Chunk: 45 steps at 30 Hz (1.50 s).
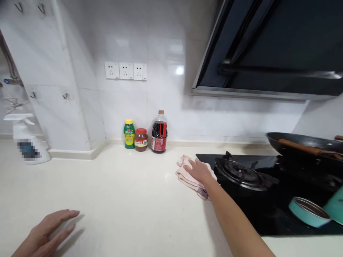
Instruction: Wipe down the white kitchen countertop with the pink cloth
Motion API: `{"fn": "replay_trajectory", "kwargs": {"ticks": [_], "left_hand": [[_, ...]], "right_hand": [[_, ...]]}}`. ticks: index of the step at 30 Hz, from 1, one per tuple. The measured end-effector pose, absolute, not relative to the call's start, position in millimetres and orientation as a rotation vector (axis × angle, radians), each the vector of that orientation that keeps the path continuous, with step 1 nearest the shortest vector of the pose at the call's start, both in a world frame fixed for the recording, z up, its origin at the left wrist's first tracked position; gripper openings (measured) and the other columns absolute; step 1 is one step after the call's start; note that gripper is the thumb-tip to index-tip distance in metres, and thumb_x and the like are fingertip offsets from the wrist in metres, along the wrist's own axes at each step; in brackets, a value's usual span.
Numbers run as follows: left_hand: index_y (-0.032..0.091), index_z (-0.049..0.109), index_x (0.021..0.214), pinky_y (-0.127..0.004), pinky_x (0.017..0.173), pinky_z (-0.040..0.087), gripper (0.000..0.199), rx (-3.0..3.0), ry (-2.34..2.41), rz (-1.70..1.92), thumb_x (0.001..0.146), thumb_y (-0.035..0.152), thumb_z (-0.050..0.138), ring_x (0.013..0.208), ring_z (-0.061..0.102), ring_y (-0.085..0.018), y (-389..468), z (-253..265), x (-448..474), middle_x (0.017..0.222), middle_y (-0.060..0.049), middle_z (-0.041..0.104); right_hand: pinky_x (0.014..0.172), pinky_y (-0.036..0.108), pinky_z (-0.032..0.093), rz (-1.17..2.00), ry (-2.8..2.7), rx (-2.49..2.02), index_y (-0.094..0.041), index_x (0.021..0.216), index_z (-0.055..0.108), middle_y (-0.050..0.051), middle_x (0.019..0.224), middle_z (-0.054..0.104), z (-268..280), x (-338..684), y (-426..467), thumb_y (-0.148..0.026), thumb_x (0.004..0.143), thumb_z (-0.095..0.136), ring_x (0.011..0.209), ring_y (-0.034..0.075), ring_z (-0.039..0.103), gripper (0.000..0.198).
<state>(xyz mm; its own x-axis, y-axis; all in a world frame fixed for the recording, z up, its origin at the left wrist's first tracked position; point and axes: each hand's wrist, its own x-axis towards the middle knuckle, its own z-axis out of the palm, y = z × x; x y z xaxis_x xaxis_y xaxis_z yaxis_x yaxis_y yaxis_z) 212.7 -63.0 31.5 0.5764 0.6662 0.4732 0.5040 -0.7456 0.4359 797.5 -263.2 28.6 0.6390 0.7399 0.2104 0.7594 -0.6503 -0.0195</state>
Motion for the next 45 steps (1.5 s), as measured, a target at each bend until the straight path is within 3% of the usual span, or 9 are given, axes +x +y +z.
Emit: {"fn": "replay_trajectory", "kwargs": {"ticks": [8, 16, 19, 21, 25, 31, 38, 42, 45], "left_hand": [[0.031, 0.08, 0.103, -0.039, 0.095, 0.059, 0.05, 2.551, 0.995, 0.866, 0.079, 0.069, 0.057, 0.108, 0.072, -0.029, -69.4, 43.4, 217.1, 0.116, -0.004, 0.078], [0.03, 0.079, 0.106, -0.043, 0.102, 0.053, 0.049, 2.533, 1.024, 0.811, 0.081, 0.065, 0.055, 0.115, 0.068, -0.03, -69.5, 47.1, 220.1, 0.118, 0.0, 0.077], [0.029, 0.078, 0.105, -0.045, 0.104, 0.051, 0.049, 2.542, 1.032, 0.764, 0.081, 0.065, 0.055, 0.116, 0.067, -0.03, -67.0, 48.9, 221.4, 0.118, 0.001, 0.077], [0.027, 0.078, 0.106, -0.046, 0.106, 0.049, 0.05, 2.544, 1.032, 0.729, 0.08, 0.063, 0.055, 0.117, 0.067, -0.031, -63.9, 48.9, 222.6, 0.119, 0.0, 0.077], [0.028, 0.078, 0.107, -0.045, 0.104, 0.05, 0.048, 2.585, 1.011, 0.743, 0.083, 0.063, 0.054, 0.116, 0.067, -0.03, -57.3, 43.3, 224.3, 0.119, 0.001, 0.077], [0.028, 0.078, 0.103, -0.039, 0.099, 0.053, 0.044, 2.619, 1.007, 0.776, 0.082, 0.06, 0.056, 0.113, 0.069, -0.028, -67.1, 49.5, 225.2, 0.115, 0.002, 0.078], [0.027, 0.08, 0.099, -0.035, 0.095, 0.055, 0.052, 2.6, 1.007, 0.864, 0.083, 0.068, 0.052, 0.109, 0.071, -0.027, -77.2, 56.4, 225.6, 0.11, 0.002, 0.08], [0.026, 0.079, 0.103, -0.036, 0.098, 0.054, 0.049, 2.599, 1.008, 0.821, 0.084, 0.063, 0.053, 0.112, 0.07, -0.027, -74.6, 52.3, 223.7, 0.114, 0.001, 0.078], [0.025, 0.078, 0.105, -0.038, 0.099, 0.053, 0.049, 2.614, 0.974, 0.828, 0.085, 0.061, 0.052, 0.114, 0.069, -0.028, -70.3, 48.0, 222.4, 0.117, -0.003, 0.077]], "right_hand": [[0.121, 0.042, 0.023, -0.177, -1.424, -2.662, -0.014, 0.156, 0.035, 0.014, 0.16, 0.029, 29.4, 717.7, -368.5, -0.067, 0.096, 0.047, 0.149, 0.028, 0.021, 0.081], [0.123, 0.052, 0.012, 0.094, -1.411, -2.592, -0.021, 0.158, 0.032, 0.013, 0.164, 0.006, 34.1, 631.1, -475.5, -0.079, 0.086, 0.059, 0.151, 0.032, 0.007, 0.096], [0.123, 0.054, 0.013, -0.03, -1.434, -2.598, -0.023, 0.157, 0.036, 0.015, 0.164, 0.011, 23.6, 612.2, -494.0, -0.07, 0.073, 0.08, 0.15, 0.035, 0.011, 0.106], [0.121, 0.055, 0.017, -0.22, -1.429, -2.585, -0.024, 0.154, 0.042, 0.015, 0.163, 0.019, 8.8, 604.6, -500.8, -0.049, 0.068, 0.089, 0.148, 0.036, 0.019, 0.101], [0.115, 0.057, 0.029, -0.479, -1.452, -2.399, -0.028, 0.143, 0.055, 0.01, 0.155, 0.039, -22.3, 594.0, -514.0, -0.02, 0.072, 0.07, 0.141, 0.036, 0.033, 0.073], [0.099, 0.049, 0.048, -0.314, -1.119, -1.976, -0.026, 0.125, 0.059, 0.011, 0.128, 0.062, 2.1, 581.3, -532.6, -0.038, 0.087, 0.051, 0.116, 0.033, 0.058, 0.041], [0.086, 0.042, 0.058, -0.056, -0.79, -1.97, -0.021, 0.125, 0.051, 0.011, 0.116, 0.065, 54.7, 635.5, -520.7, -0.063, 0.085, 0.058, 0.105, 0.032, 0.063, 0.059], [0.095, 0.051, 0.053, -0.215, -0.73, -2.126, -0.015, 0.128, 0.051, 0.019, 0.122, 0.06, 39.8, 666.2, -514.7, -0.068, 0.074, 0.055, 0.112, 0.037, 0.058, 0.076], [0.104, 0.054, 0.046, -0.273, -0.786, -2.178, -0.017, 0.131, 0.056, 0.018, 0.129, 0.056, 34.9, 669.0, -516.1, -0.066, 0.078, 0.05, 0.118, 0.037, 0.054, 0.073]]}}
